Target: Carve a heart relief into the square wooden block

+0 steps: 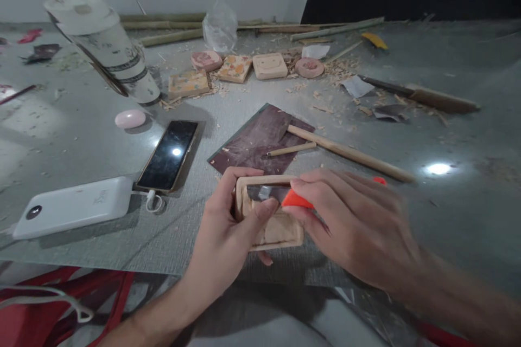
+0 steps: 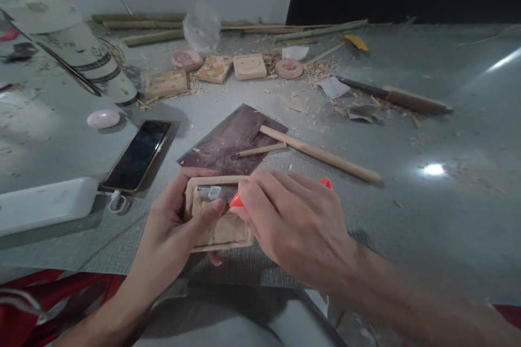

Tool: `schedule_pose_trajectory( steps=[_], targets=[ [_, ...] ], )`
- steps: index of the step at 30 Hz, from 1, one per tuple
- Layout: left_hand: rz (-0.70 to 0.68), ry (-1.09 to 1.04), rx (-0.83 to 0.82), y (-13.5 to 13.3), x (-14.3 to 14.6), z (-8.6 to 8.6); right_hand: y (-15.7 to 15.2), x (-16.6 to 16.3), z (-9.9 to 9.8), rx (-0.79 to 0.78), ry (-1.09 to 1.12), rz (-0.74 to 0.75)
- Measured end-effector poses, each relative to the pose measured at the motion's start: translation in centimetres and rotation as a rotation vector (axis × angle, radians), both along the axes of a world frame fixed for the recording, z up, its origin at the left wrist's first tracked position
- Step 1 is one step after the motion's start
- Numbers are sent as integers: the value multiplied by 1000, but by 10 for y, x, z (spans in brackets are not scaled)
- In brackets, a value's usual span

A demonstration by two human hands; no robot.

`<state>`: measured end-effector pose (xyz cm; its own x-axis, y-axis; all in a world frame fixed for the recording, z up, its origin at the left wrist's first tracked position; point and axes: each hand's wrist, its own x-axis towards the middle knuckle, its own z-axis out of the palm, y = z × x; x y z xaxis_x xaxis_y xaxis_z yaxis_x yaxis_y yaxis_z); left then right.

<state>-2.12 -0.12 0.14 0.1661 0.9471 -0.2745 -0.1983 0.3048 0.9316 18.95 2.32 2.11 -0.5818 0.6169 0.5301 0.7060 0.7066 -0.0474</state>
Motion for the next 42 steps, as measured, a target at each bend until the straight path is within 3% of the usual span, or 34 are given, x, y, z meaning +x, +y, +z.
schedule_pose_trajectory(
  steps=[7, 14, 19, 21, 26, 30, 33, 36, 38, 42],
  targets=[
    [-1, 13, -9, 1, -3, -1, 4, 3, -3, -261, 159, 10],
    [-4, 103, -30, 0, -3, -1, 15, 11, 6, -748, 335, -35],
    [12, 18, -11, 1, -1, -1, 23, 15, 5, -854, 534, 5],
    [5, -13, -8, 2, -1, -1, 26, 19, 3, -789, 540, -28],
    [2, -93, -44, 3, -2, -2, 41, 34, -7, -352, 315, -236],
    [-33, -135, -94, 3, -3, -2, 50, 40, -17, -268, 94, -355],
    [-125, -125, -123, 4, -2, -1, 45, 31, -17, -155, 145, -225],
    [-199, -68, -138, 4, 2, 0, 34, 14, -13, -137, 291, 25],
    [-238, -47, -108, 3, 4, 0, 27, 4, -10, -104, 242, 168],
    [-286, -56, -67, 2, 6, -4, 22, -6, -6, -38, 128, 210]
  ],
)
